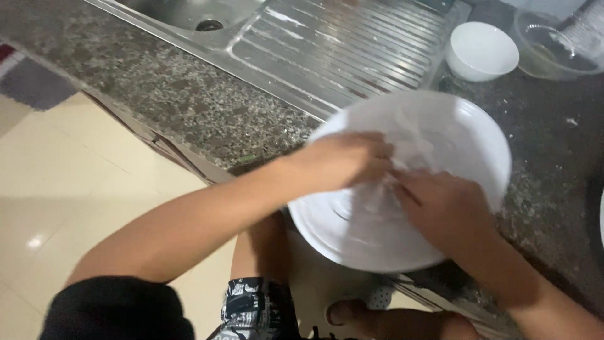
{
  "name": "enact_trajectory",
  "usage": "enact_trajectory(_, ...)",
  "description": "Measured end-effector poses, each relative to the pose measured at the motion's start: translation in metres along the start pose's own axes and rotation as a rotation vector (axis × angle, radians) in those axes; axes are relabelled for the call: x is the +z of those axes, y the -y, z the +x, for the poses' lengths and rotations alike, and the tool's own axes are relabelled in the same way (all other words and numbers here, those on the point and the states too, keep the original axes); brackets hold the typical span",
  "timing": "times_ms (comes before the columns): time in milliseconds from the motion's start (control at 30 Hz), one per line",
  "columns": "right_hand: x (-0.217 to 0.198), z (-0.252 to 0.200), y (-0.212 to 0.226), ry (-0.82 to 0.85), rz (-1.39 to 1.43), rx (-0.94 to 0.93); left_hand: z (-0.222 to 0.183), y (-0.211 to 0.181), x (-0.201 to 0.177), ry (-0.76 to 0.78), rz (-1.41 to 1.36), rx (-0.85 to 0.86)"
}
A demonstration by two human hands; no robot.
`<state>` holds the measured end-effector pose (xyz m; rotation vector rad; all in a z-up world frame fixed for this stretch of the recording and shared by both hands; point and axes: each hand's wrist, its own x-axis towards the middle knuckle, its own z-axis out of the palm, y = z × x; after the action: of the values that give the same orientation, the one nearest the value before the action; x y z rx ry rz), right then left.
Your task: The person is preparing small dough balls by pinching pieces from a larger mass and rolling them between their palms.
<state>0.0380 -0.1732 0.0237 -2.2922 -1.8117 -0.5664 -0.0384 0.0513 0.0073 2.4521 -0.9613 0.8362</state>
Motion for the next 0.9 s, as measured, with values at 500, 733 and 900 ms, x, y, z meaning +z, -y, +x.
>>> enact_trajectory(500, -0.041, 0.095, 0.05, 0.548, 0.345, 0.214, -0.028, -0.043, -0.127, 0.532, -0.09, -0.648)
enact_trajectory(733, -0.019, 0.092, 0.007, 0.476, 0.21, -0.001, -0.054, -0.011, -0.112, 0.396, -0.188, -0.463)
enact_trajectory(900, -0.017, 0.1, -0.006, 0.382, 0.197, 0.208, -0.055, -0.009, -0.106, 0.394, -0.068, -0.435)
